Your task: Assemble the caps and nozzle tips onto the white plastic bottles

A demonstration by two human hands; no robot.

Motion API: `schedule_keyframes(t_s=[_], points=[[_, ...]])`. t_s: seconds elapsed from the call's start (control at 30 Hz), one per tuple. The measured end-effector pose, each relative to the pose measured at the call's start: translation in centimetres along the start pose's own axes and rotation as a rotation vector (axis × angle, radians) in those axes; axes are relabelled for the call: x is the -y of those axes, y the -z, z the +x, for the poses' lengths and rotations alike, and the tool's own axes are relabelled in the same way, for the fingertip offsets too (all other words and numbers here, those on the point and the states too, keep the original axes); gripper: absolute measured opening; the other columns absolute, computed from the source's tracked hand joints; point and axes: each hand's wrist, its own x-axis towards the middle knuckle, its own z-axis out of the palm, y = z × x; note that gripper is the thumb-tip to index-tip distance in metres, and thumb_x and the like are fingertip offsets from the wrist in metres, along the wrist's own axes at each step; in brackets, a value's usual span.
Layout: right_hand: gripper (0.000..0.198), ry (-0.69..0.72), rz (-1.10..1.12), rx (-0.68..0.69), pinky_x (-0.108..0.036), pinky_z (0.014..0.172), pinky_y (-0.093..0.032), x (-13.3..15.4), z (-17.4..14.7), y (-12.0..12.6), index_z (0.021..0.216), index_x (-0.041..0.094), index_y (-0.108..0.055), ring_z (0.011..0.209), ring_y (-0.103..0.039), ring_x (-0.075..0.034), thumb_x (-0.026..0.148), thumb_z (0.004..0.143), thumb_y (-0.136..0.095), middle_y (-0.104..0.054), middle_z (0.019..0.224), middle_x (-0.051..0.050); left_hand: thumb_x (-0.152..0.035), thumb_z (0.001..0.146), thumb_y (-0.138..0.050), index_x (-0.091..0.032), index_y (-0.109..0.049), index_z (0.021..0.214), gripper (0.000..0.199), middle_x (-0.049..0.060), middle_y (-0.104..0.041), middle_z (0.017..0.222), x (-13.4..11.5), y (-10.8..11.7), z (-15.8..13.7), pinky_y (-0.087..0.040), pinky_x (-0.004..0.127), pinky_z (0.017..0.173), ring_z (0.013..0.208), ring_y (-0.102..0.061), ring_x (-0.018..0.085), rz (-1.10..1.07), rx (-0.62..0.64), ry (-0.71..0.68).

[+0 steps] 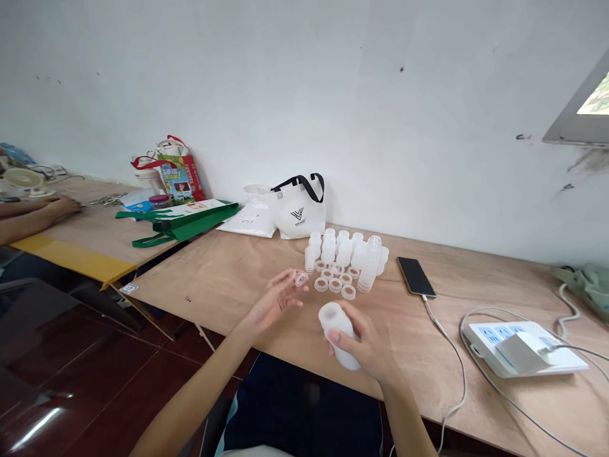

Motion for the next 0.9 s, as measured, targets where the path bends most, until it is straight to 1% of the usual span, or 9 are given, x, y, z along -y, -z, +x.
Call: schedule_keyframes(t_s=[0.1, 0.2, 0.23, 0.3, 0.37, 0.47, 0.6, 0.73, 0.9], points=[[0.036, -0.062, -0.147, -0.097, -0.031, 0.062, -0.052, 0.3, 0.0, 0.4, 0.109, 0.024, -0.058, 0.065, -0.063, -0.018, 0.056, 0.093, -0.062, -0.067, 0.083, -0.002, -0.045, 0.088, -0.072, -0.016, -0.075, 0.104, 0.032, 0.009, -0.073, 0.116, -2.2, 0.6, 3.4, -0.063, 0.027, 0.072, 0.093, -0.069, 0.018, 0.297, -0.070, -0.227], [0.039, -0.076, -0.204, -0.157, -0.032, 0.061, -0.053, 0.5, 0.1, 0.8, 0.110, 0.025, -0.057, 0.065, -0.064, -0.019, 0.059, 0.093, -0.060, -0.065, 0.083, -0.003, -0.043, 0.090, -0.068, -0.015, -0.076, 0.106, 0.033, 0.010, -0.075, 0.117, -4.2, 1.3, 8.0, -0.061, 0.027, 0.072, 0.096, -0.069, 0.020, 0.550, -0.158, -0.417], [0.038, -0.070, -0.215, -0.165, -0.032, 0.061, -0.053, 0.6, 0.1, 0.9, 0.109, 0.025, -0.057, 0.066, -0.064, -0.019, 0.059, 0.093, -0.059, -0.065, 0.083, -0.003, -0.042, 0.091, -0.067, -0.015, -0.076, 0.107, 0.032, 0.011, -0.075, 0.119, -4.7, 1.4, 9.5, -0.060, 0.026, 0.071, 0.096, -0.069, 0.020, 0.632, -0.187, -0.457], [0.037, -0.061, -0.229, -0.171, -0.032, 0.061, -0.053, 0.7, 0.1, 1.0, 0.108, 0.025, -0.057, 0.066, -0.064, -0.019, 0.059, 0.093, -0.060, -0.065, 0.084, -0.003, -0.037, 0.094, -0.062, -0.015, -0.076, 0.108, 0.029, 0.010, -0.075, 0.121, -5.2, 1.6, 11.8, -0.059, 0.027, 0.073, 0.096, -0.069, 0.020, 0.780, -0.189, -0.477], [0.035, -0.065, -0.236, -0.168, -0.031, 0.061, -0.053, 0.9, 0.0, 1.1, 0.109, 0.025, -0.058, 0.067, -0.063, -0.019, 0.057, 0.094, -0.062, -0.065, 0.082, -0.002, -0.033, 0.096, -0.058, -0.017, -0.077, 0.105, 0.026, 0.008, -0.076, 0.118, -5.2, 1.5, 13.3, -0.058, 0.029, 0.083, 0.095, -0.070, 0.020, 0.909, -0.169, -0.496], [0.034, -0.087, -0.249, -0.168, -0.030, 0.061, -0.051, 1.2, -0.1, 1.3, 0.108, 0.025, -0.059, 0.067, -0.062, -0.018, 0.055, 0.094, -0.063, -0.064, 0.078, -0.001, -0.029, 0.098, -0.055, -0.019, -0.077, 0.103, 0.025, 0.005, -0.078, 0.113, -4.6, 1.0, 14.2, -0.054, 0.031, 0.094, 0.097, -0.071, 0.020, 1.046, -0.141, -0.530], [0.038, -0.124, -0.278, -0.191, -0.029, 0.060, -0.049, 1.6, 0.0, 1.4, 0.112, 0.024, -0.060, 0.067, -0.062, -0.018, 0.057, 0.093, -0.063, -0.064, 0.077, -0.001, -0.031, 0.099, -0.053, -0.018, -0.076, 0.104, 0.027, 0.006, -0.078, 0.111, -3.6, 0.4, 14.0, -0.054, 0.032, 0.092, 0.096, -0.071, 0.021, 1.130, -0.144, -0.516], [0.044, -0.135, -0.295, -0.207, -0.029, 0.058, -0.048, 1.9, 0.1, 1.5, 0.120, 0.024, -0.059, 0.067, -0.062, -0.019, 0.059, 0.093, -0.061, -0.063, 0.074, 0.000, -0.030, 0.099, -0.053, -0.018, -0.076, 0.104, 0.027, 0.007, -0.077, 0.112, -2.8, 0.6, 13.6, -0.053, 0.033, 0.092, 0.097, -0.071, 0.022, 1.199, -0.155, -0.509], [0.044, -0.143, -0.311, -0.207, -0.028, 0.055, -0.048, 2.0, 0.2, 1.6, 0.116, 0.024, -0.059, 0.066, -0.063, -0.019, 0.060, 0.092, -0.061, -0.062, 0.074, 0.000, -0.031, 0.100, -0.051, -0.018, -0.075, 0.106, 0.028, 0.008, -0.076, 0.115, -2.1, 1.1, 13.1, -0.053, 0.034, 0.092, 0.097, -0.070, 0.022, 1.225, -0.147, -0.502]])
